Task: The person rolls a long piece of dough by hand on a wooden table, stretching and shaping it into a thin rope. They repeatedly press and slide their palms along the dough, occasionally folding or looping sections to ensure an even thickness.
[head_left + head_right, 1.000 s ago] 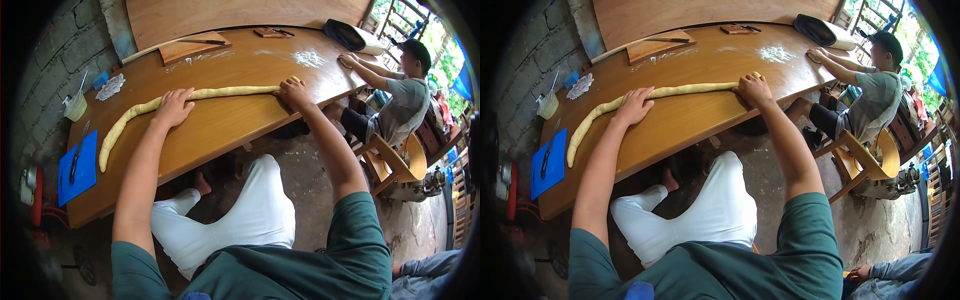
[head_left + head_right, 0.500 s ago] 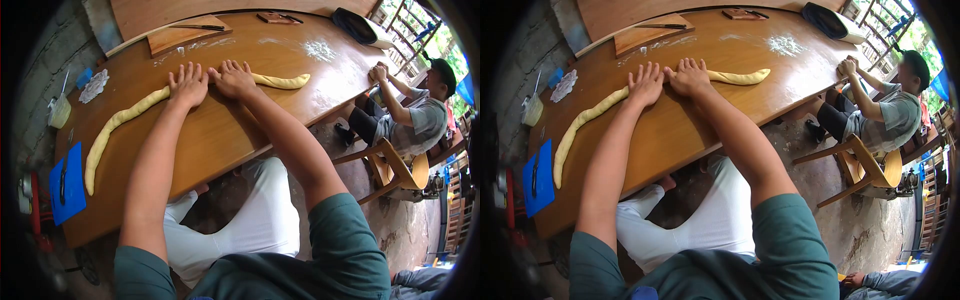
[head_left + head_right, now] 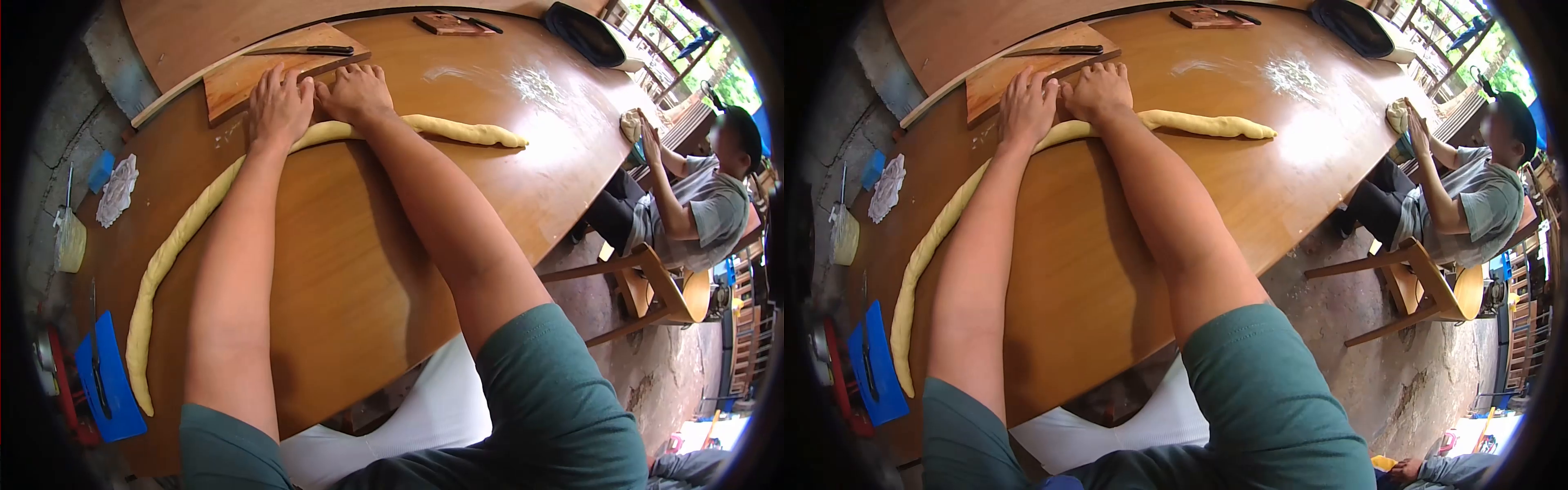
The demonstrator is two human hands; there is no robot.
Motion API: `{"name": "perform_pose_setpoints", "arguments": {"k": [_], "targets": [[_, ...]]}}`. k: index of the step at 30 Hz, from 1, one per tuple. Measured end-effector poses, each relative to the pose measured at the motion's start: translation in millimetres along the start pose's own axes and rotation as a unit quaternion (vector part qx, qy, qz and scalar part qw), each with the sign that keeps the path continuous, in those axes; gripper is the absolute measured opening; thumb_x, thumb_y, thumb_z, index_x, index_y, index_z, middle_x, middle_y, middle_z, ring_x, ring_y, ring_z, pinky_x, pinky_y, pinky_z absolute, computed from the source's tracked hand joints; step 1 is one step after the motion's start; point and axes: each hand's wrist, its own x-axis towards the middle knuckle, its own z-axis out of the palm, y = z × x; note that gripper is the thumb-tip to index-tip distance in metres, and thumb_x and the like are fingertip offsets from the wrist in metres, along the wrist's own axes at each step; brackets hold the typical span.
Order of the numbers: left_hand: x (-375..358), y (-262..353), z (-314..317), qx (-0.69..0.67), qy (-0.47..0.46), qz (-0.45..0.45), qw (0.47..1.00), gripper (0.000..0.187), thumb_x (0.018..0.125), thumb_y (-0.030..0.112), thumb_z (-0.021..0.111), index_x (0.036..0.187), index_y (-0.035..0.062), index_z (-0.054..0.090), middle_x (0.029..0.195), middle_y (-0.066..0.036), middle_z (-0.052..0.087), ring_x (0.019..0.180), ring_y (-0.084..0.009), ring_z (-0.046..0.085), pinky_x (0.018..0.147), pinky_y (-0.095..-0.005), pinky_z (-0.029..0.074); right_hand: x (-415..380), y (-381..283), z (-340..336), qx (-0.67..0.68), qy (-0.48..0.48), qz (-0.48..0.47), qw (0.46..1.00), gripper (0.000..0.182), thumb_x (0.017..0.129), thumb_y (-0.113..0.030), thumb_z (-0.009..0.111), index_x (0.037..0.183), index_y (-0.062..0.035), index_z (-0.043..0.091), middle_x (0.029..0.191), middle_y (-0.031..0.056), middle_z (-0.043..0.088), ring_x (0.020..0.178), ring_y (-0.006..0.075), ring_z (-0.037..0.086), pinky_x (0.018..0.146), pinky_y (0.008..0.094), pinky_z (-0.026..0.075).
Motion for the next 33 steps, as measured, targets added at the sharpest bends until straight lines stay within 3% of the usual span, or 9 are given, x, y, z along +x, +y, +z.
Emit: {"name": "perform_pose_setpoints", "arguments": {"k": [4,7,10,13,18,22,25,29,33], "targets": [[4.0,5.9,-4.8,-0.049,-0.033,-0.023,0.998,0.045,0.11,0.042,0.05,0.135,0.0072,0.064,0.151,-0.02,0.058,0.143,-0.0393,0.051,0.118,-0.0532,0.039,10.7,2.0,2.3,0.027,0.026,-0.027,0.999,0.066,0.107,-0.055,0.041,0.143,-0.0048,0.066,0.151,0.0161,0.062,0.146,0.0328,0.051,0.123,0.0487,0.035],[-8.5,10.3,-11.9,-0.016,-0.13,-0.077,0.988,0.058,0.111,0.05,0.042,0.147,0.008,0.057,0.161,-0.016,0.05,0.151,-0.0354,0.043,0.125,-0.0519,0.033,2.6,-0.7,-3.0,0.055,-0.013,-0.01,0.998,0.065,0.108,-0.054,0.038,0.139,-0.0056,0.068,0.149,0.0169,0.063,0.144,0.0305,0.053,0.12,0.0481,0.038],[-30.4,19.7,-27.2,0.019,-0.156,-0.095,0.983,0.069,0.11,0.058,0.035,0.161,0.012,0.045,0.172,-0.014,0.037,0.159,-0.0332,0.032,0.131,-0.0511,0.023,-16.4,-2.5,-9.7,0.03,-0.054,0.001,0.998,0.067,0.109,-0.055,0.034,0.143,-0.0058,0.066,0.153,0.0158,0.061,0.147,0.0291,0.051,0.123,0.048,0.035],[-52.3,32.7,-56.3,0.021,-0.26,-0.129,0.957,0.085,0.108,0.071,0.025,0.173,0.0157,0.023,0.18,-0.009,0.016,0.166,-0.0296,0.017,0.135,-0.0529,0.01,-52.7,-7.3,-25.9,0.068,-0.074,0.003,0.995,0.072,0.111,-0.058,0.026,0.157,-0.011,0.054,0.17,0.0088,0.044,0.159,0.0294,0.035,0.131,0.0512,0.022],[-95.5,48.4,-97.5,0.001,-0.299,-0.123,0.946,0.089,0.108,0.071,0.023,0.172,0.0098,0.02,0.18,-0.011,0.016,0.165,-0.0317,0.018,0.135,-0.0522,0.01,-113.5,-20.5,-62.0,0.034,-0.133,0.021,0.99,0.071,0.111,-0.059,0.025,0.163,-0.0148,0.046,0.174,0.0076,0.035,0.163,0.0288,0.027,0.133,0.0548,0.016],[-145.0,58.9,-125.6,0.001,-0.285,-0.056,0.957,0.087,0.108,0.068,0.031,0.171,0.0082,0.025,0.177,-0.015,0.025,0.164,-0.031,0.024,0.134,-0.051,0.013,-170.2,-22.2,-69.3,0.022,-0.102,-0.002,0.995,0.071,0.111,-0.06,0.028,0.157,-0.0129,0.053,0.17,0.0103,0.043,0.16,0.0295,0.033,0.13,0.0545,0.022],[-185.5,61.0,-154.4,-0.012,-0.255,0.005,0.967,0.083,0.108,0.062,0.041,0.168,0.006,0.032,0.172,-0.017,0.036,0.161,-0.031,0.031,0.133,-0.0501,0.017,-212.0,-21.5,-74.2,0.049,-0.02,-0.063,0.997,0.062,0.107,-0.061,0.041,0.133,-0.0103,0.067,0.144,0.0137,0.066,0.14,0.0371,0.056,0.118,0.0514,0.039],[-229.0,60.2,-190.7,-0.069,-0.175,0.094,0.978,0.067,0.108,0.046,0.056,0.158,0.0033,0.047,0.159,-0.019,0.052,0.152,-0.0342,0.043,0.13,-0.0493,0.026,-266.8,-12.7,-95.8,0.015,-0.001,-0.104,0.995,0.056,0.103,-0.055,0.052,0.131,-0.0091,0.067,0.138,0.0149,0.067,0.134,0.0343,0.058,0.116,0.0508,0.04],[-243.9,63.1,-216.6,-0.085,-0.164,0.128,0.974,0.061,0.106,0.039,0.061,0.154,0.0022,0.052,0.155,-0.019,0.056,0.146,-0.0357,0.049,0.125,-0.0478,0.033,-290.6,-8.2,-107.8,0.041,0.032,-0.14,0.989,0.052,0.098,-0.05,0.063,0.129,-0.0088,0.066,0.13,0.0147,0.067,0.13,0.0328,0.059,0.113,0.0499,0.042]]}}
